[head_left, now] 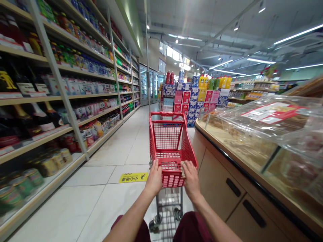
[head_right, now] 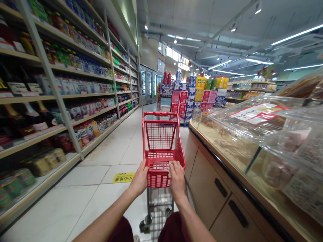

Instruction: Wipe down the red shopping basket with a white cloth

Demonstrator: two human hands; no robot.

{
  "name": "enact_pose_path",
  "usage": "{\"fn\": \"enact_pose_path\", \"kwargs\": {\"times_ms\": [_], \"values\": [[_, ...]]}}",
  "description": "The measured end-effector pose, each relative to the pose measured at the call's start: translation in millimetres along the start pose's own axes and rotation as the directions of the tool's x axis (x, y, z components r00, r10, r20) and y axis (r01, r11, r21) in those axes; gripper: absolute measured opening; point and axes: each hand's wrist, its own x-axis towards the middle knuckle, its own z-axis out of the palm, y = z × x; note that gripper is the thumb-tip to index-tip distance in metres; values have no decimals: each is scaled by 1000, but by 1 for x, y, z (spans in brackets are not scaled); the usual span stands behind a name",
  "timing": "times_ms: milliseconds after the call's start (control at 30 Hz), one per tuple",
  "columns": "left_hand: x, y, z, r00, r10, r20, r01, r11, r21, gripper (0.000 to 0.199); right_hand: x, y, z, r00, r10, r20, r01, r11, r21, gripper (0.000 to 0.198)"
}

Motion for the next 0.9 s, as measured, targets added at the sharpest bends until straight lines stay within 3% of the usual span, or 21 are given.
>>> {"fn": "enact_pose_path", "kwargs": {"times_ms": [133, 267, 333, 400, 467, 567, 700, 767, 833, 900], "values": [[0, -2, -2, 1000, -12, 10, 11, 999, 40, 41, 0, -14, 3, 977, -197, 81, 191, 978, 79, 43], [0, 0, -6, 1000, -21, 22, 20, 999, 46, 38, 3, 21, -14, 1000, -4, 23, 5, 999, -48, 40], [0, 4, -7, 999, -26, 22, 24, 998, 57, 37, 4, 20, -14, 998, 60, 8, -59, 997, -58, 42], [-1, 8, -6, 999, -29, 24, 27, 997, 79, 36, 5, -2, -5, 999, -1, 38, 1, 1000, 9, 44], [-1, 8, -6, 999, -33, 24, 31, 994, 101, 35, 5, -28, 5, 989, -137, 64, 130, 987, 99, 45], [-1, 3, -6, 999, -34, 18, 32, 993, 110, 34, 4, -30, 6, 971, -229, 66, 219, 967, 132, 44], [-1, 1, -3, 1000, -5, 7, 4, 997, 81, 38, 2, 18, -11, 1000, -15, 16, 15, 1000, -1, 39], [-1, 4, 0, 1000, 4, -1, -4, 998, 69, 40, 2, 23, -11, 996, 92, -13, -93, 995, -40, 41], [-1, 6, 2, 1000, 8, -1, -8, 998, 68, 42, 3, 7, -5, 997, 80, -6, -80, 997, -13, 43], [-1, 7, 2, 1000, 15, 2, -15, 998, 68, 42, 3, -13, 3, 998, -55, 37, 52, 997, 61, 44]]}}
